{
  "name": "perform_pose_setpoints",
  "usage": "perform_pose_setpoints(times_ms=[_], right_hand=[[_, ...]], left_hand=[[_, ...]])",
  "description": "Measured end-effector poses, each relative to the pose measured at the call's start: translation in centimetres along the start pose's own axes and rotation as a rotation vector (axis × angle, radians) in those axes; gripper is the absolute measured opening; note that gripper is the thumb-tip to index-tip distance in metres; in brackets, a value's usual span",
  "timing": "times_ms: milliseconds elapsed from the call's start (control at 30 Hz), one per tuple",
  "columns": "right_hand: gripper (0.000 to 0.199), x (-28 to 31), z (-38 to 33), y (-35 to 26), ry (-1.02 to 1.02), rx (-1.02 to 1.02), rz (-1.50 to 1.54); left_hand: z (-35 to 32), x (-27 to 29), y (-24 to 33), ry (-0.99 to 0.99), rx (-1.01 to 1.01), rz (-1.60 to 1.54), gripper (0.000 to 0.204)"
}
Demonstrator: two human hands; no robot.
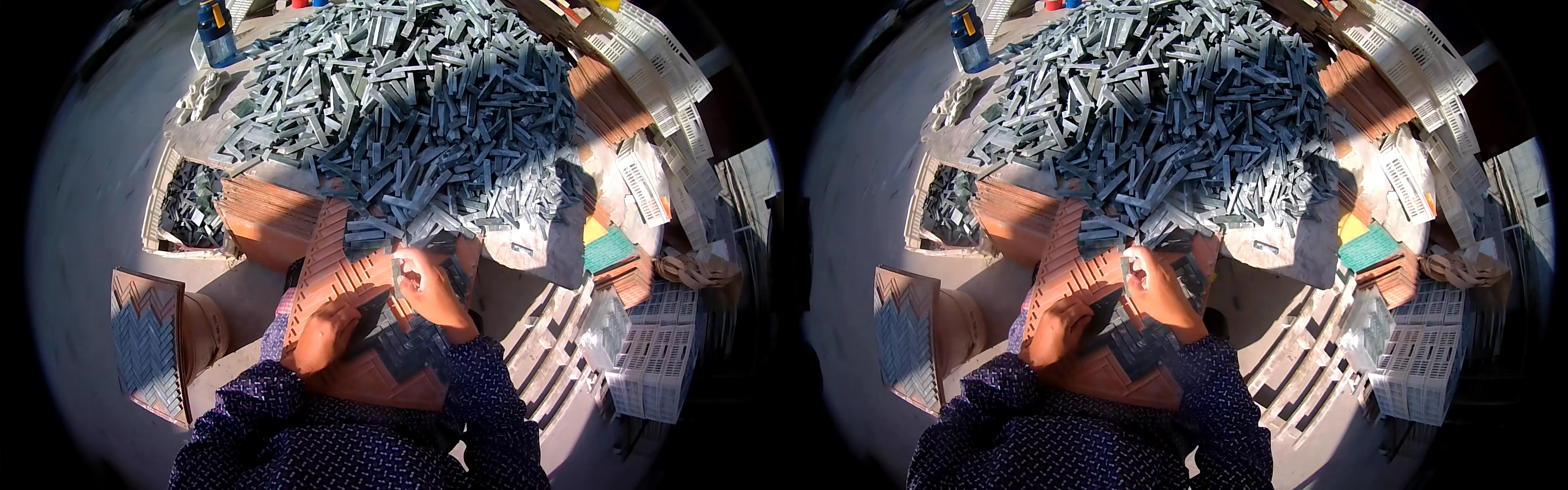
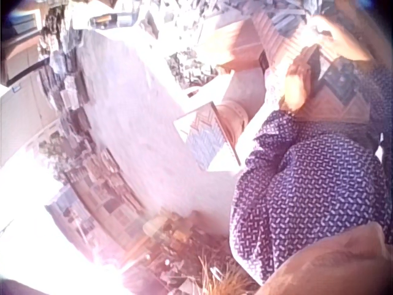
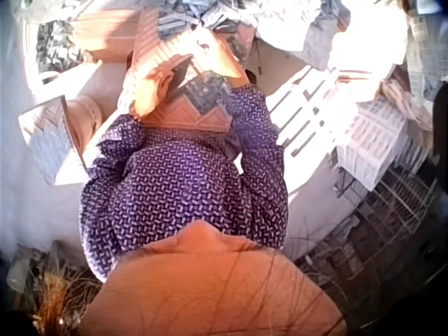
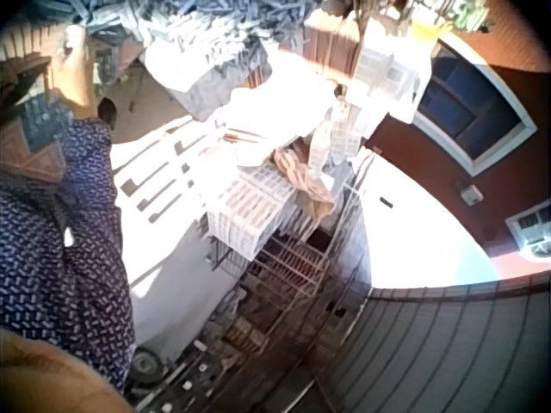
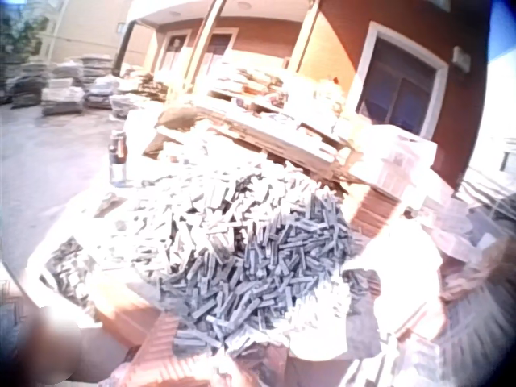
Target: The person picks small rectangular tiles from a large pile and places them one by one onto a wooden board, forming a herringbone pattern. The person continues arranging the tiles in a consistent orientation to extend the pattern across the board surface.
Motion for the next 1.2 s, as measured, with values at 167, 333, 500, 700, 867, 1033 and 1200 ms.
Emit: perform_pose_setpoints(times_ms=[167, 333, 500, 700, 867, 1033, 1200], right_hand=[[0.032, 0.1, -2.1, 0.4, -0.147, -0.082, 0.078], [0.029, 0.1, -2.6, -0.3, -0.268, -0.081, -0.069], [0.029, -0.7, -3.1, -0.3, -0.15, 0.004, -0.209], [0.028, -2.1, -4.1, -0.6, -0.004, -0.126, -0.207], [0.018, -3.4, -4.7, -0.9, 0.094, -0.059, -0.307], [0.008, -2.5, -4.0, -0.1, 0.012, 0.156, -0.405], [0.006, -1.4, -1.8, -0.5, 0.039, 0.044, -0.405]], left_hand=[[-0.1, -0.1, 0.0, 0.017, 0.018, -0.003, 0.011], [-0.1, -0.1, -0.2, 0.024, 0.015, 0.013, 0.011], [-0.1, -0.1, -0.2, 0.024, -0.001, 0.021, 0.011], [0.1, 0.1, 0.1, -0.009, 0.007, -0.004, 0.012], [0.4, 0.8, 0.5, -0.024, 0.012, -0.056, 0.011], [2.6, 1.1, 0.3, -0.013, -0.012, -0.015, 0.013], [5.7, 2.5, -0.4, 0.101, -0.08, 0.12, 0.021]])
Point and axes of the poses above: each hand's wrist, its own z-axis towards the middle knuckle, its own x-axis out of the back of the hand, y = z × x, the point moved 2 cm from there along z, towards the middle knuckle, and after that the axes turned 8 degrees about -y, right-handed, at the moved point
